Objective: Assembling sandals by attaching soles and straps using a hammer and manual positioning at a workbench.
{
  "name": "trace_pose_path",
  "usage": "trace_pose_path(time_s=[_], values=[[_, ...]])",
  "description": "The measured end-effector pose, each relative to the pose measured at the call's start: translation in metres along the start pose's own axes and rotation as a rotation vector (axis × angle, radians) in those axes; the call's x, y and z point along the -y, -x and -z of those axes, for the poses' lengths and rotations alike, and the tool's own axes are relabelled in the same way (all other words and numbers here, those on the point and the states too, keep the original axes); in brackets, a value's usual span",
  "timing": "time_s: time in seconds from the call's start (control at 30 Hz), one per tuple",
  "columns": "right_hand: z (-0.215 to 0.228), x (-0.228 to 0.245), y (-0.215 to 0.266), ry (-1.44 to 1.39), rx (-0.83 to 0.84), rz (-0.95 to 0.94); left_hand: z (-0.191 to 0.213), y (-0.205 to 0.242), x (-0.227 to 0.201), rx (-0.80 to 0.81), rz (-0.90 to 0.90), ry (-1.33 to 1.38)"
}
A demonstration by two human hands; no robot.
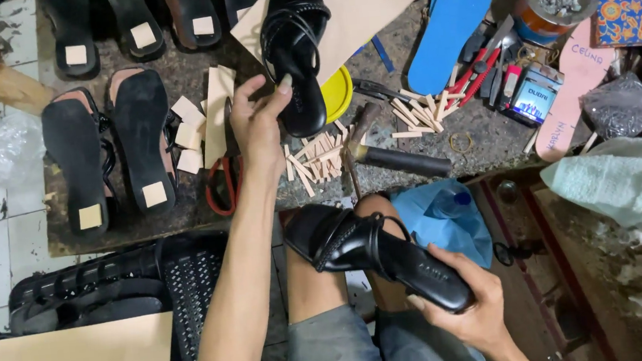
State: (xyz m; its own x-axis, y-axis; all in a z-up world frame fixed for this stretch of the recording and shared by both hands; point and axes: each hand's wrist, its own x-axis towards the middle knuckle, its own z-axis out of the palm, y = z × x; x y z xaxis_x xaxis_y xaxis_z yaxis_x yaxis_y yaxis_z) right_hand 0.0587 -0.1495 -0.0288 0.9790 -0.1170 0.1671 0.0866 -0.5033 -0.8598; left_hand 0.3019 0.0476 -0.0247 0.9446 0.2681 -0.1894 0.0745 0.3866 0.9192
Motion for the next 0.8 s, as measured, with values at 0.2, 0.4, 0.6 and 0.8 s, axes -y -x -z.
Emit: trace_pose_path(time_s=[0.2,0.4,0.6,0.8], values=[[0.005,-0.003,0.003,-0.018,-0.142,-0.129,-0.001,0.011,-0.013,-0.113,0.195,0.06],[0.001,0.0,-0.057,0.285,-0.493,0.17,0.008,0.007,0.005,-0.06,0.1,0.056],[-0.03,-0.005,-0.125,0.207,-0.464,0.361,0.017,0.003,0.012,-0.032,0.065,0.119],[-0.033,-0.007,-0.118,0.248,-0.449,0.339,0.02,0.031,-0.009,0.0,0.16,0.289]])
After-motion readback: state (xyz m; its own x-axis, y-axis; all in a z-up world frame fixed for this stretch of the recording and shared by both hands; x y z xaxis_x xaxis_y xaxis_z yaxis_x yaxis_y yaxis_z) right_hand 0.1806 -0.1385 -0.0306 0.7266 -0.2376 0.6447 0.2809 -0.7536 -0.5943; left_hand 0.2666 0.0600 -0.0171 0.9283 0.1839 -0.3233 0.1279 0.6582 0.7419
